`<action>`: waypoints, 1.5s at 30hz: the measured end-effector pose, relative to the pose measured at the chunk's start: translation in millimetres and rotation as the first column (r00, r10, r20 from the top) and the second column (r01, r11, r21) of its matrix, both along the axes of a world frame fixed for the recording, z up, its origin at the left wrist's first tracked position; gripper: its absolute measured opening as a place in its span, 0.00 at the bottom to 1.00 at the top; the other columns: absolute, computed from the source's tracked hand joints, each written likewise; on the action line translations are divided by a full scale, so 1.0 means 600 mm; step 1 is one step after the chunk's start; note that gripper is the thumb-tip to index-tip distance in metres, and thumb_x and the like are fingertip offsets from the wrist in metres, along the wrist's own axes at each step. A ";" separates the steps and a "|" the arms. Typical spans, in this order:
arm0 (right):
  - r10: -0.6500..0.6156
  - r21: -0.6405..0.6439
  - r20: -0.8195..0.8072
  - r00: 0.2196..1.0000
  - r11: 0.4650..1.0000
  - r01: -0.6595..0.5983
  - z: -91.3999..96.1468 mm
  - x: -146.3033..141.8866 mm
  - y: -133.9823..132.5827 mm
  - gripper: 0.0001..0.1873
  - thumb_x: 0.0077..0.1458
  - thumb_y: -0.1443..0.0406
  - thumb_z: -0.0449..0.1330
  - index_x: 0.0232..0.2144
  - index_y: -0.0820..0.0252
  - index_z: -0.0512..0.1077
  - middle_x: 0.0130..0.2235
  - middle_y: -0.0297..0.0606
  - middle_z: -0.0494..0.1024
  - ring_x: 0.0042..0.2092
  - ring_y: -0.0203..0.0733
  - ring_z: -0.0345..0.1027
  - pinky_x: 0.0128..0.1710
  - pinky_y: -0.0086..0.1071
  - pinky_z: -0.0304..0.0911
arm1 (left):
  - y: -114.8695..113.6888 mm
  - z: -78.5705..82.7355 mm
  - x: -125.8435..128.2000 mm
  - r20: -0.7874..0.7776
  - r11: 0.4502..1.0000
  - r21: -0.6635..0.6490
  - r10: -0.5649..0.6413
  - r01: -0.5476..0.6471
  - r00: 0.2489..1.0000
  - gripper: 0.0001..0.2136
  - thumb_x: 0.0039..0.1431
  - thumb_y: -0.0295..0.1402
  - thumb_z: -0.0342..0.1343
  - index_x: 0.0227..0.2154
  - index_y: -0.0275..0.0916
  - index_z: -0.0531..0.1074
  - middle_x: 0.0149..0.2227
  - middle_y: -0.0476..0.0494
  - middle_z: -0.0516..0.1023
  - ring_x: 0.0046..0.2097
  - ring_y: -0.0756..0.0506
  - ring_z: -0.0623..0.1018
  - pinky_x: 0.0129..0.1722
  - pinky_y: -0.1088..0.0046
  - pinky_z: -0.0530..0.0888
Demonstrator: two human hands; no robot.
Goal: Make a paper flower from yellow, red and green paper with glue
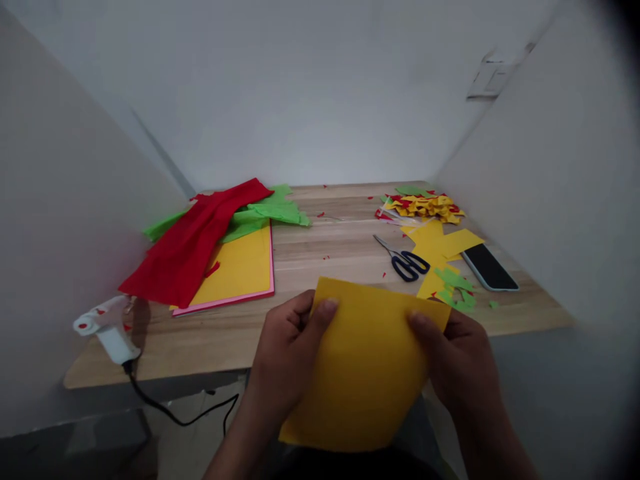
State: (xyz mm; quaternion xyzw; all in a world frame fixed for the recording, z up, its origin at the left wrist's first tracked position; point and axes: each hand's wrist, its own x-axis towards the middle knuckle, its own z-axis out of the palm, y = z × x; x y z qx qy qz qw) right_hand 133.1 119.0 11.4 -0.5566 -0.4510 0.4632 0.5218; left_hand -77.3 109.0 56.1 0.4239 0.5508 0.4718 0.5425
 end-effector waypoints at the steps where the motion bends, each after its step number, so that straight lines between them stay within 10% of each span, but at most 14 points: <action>1: -0.006 0.015 0.026 1.000 1.000 0.006 0.002 0.000 -0.001 0.17 0.47 0.51 0.70 0.25 0.60 0.80 0.25 0.38 0.79 0.26 0.40 0.70 0.23 0.28 0.66 | 0.001 0.000 0.000 -0.044 1.000 0.010 0.022 -0.022 0.999 0.16 0.56 0.48 0.60 0.27 0.38 0.75 0.25 0.46 0.76 0.26 0.49 0.73 0.24 0.77 0.69; 45: -0.079 0.181 0.279 0.957 0.983 0.028 0.021 0.004 -0.007 0.16 0.55 0.53 0.64 0.24 0.57 0.81 0.21 0.35 0.80 0.22 0.39 0.71 0.18 0.26 0.65 | 0.016 -0.020 0.010 -0.183 0.995 0.005 0.100 -0.101 0.978 0.16 0.50 0.46 0.62 0.18 0.39 0.69 0.19 0.49 0.69 0.21 0.51 0.67 0.19 0.77 0.62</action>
